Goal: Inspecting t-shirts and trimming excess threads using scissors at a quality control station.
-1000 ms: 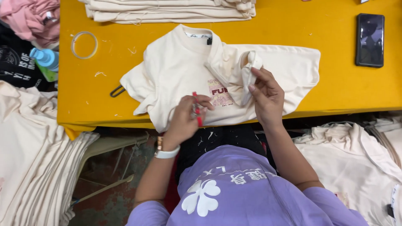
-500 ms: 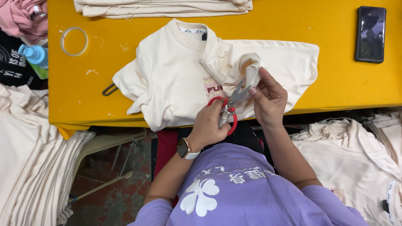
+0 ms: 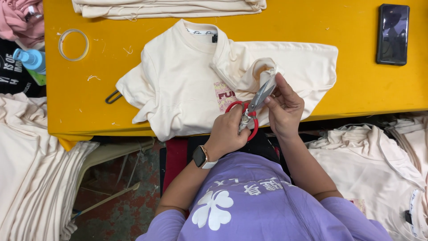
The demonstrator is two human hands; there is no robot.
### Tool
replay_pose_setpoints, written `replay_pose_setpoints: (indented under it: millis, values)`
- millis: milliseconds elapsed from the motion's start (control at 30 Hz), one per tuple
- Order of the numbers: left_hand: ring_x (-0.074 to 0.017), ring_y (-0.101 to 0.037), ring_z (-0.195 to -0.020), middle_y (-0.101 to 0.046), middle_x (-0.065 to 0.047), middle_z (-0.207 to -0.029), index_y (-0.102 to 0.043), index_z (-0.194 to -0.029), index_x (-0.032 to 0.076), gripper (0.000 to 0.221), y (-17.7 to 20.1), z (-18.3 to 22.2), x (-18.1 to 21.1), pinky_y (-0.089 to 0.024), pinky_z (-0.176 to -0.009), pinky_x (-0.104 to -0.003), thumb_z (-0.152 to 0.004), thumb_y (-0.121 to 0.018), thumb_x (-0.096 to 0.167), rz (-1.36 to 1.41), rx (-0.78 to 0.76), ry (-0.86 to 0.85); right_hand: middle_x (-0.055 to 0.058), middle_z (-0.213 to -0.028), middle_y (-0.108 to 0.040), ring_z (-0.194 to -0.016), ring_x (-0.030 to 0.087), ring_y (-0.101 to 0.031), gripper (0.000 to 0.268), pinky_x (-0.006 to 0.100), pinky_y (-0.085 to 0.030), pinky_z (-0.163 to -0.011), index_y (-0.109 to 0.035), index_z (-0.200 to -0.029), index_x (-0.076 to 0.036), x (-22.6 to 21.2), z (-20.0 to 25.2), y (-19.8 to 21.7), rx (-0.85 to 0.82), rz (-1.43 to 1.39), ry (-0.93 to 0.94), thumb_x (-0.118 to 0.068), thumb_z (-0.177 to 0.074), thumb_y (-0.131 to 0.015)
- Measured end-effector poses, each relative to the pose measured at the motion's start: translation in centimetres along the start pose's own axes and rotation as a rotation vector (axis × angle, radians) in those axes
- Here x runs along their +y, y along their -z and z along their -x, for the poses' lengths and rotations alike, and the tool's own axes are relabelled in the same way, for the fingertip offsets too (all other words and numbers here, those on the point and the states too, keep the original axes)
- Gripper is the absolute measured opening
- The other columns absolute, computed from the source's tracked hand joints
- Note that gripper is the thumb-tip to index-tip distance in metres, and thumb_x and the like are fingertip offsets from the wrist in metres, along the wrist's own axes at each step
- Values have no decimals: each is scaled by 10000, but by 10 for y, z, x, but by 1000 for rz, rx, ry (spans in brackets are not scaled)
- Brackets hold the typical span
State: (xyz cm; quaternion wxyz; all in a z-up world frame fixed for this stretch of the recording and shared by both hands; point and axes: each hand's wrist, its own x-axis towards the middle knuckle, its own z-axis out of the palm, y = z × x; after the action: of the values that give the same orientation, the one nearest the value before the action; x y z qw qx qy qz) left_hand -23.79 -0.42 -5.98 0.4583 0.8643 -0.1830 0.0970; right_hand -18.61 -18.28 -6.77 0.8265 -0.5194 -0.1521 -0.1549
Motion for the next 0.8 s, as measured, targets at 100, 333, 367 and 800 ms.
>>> replay_pose_setpoints:
  millis: [100,333,367,800]
  values:
    - [-504,-623,-689,-546,-187,-709,-518,-980,61,300,3,-1,4,-497,-577,-547,-708,-618,139,48,-39,26,188,-1266,-680,-1161,224,-671,641,324,-588,-1021,-512,-1440,64,2,1,0,4,2,3,226,-843,-678]
    - [-545,-633,-708,-585,-229,-701,-496,-1008,55,279,-3,5,-2,-494,-586,-564,-750,-584,113,160,-107,104,185,-1262,-674,-1184,243,-669,633,343,-584,-1037,-528,-1414,74,3,0,-2,21,11,19,232,-823,-688]
    - [-549,-634,-715,-594,-235,-705,-496,-1012,56,276,-4,6,-3,-491,-589,-570,-758,-583,118,172,-119,117,193,-1260,-671,-1188,250,-667,633,352,-581,-1042,-531,-1407,80,3,0,-2,26,10,19,238,-814,-689]
    - [-471,-664,-678,-613,-147,-698,-554,-1019,103,310,4,-3,5,-535,-577,-524,-725,-618,176,49,-54,44,192,-1245,-695,-1118,203,-693,590,326,-579,-1039,-553,-1401,48,-12,-12,0,51,-9,-16,216,-849,-676]
